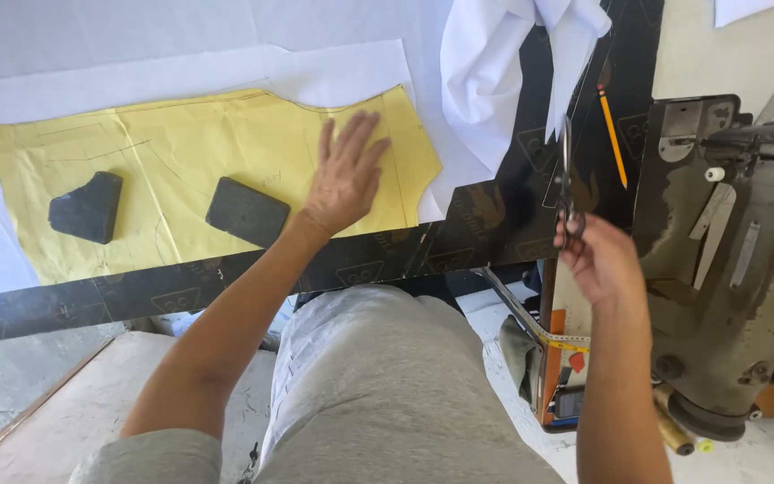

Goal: Cutting fabric pieces using a paper pattern and scissors, followed by folding and organizing the cut materials on a workbench.

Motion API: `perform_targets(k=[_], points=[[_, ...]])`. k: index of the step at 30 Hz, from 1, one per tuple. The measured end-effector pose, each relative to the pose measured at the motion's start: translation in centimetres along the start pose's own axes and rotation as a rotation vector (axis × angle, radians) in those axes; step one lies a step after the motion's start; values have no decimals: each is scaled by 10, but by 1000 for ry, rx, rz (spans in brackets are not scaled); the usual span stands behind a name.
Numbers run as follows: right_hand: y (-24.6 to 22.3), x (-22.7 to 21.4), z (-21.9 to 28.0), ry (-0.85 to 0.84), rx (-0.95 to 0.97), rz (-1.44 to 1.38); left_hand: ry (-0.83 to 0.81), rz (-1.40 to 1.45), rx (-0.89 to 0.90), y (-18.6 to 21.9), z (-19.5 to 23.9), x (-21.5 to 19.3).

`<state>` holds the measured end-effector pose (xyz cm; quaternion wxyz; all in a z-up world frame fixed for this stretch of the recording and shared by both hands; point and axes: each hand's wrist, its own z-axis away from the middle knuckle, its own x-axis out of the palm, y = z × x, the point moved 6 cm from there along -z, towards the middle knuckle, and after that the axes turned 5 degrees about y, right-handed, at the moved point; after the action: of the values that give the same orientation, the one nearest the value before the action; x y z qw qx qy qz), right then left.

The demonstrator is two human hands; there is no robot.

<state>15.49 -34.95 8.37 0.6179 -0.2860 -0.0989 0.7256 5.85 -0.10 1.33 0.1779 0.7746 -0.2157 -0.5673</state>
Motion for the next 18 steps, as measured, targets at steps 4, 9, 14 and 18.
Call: perform_targets(k=[4,9,14,18], points=[[101,-19,-4,-205,12,-344,-31,62,159,7,-36,25],[164,7,60,-186,179,-145,-297,-226,338,-8,-79,57],[228,12,41,-298,44,58,-139,-114,484,-7,-80,34],[192,39,60,-295,-10,498,20,-48,537,-11,-65,-13]])
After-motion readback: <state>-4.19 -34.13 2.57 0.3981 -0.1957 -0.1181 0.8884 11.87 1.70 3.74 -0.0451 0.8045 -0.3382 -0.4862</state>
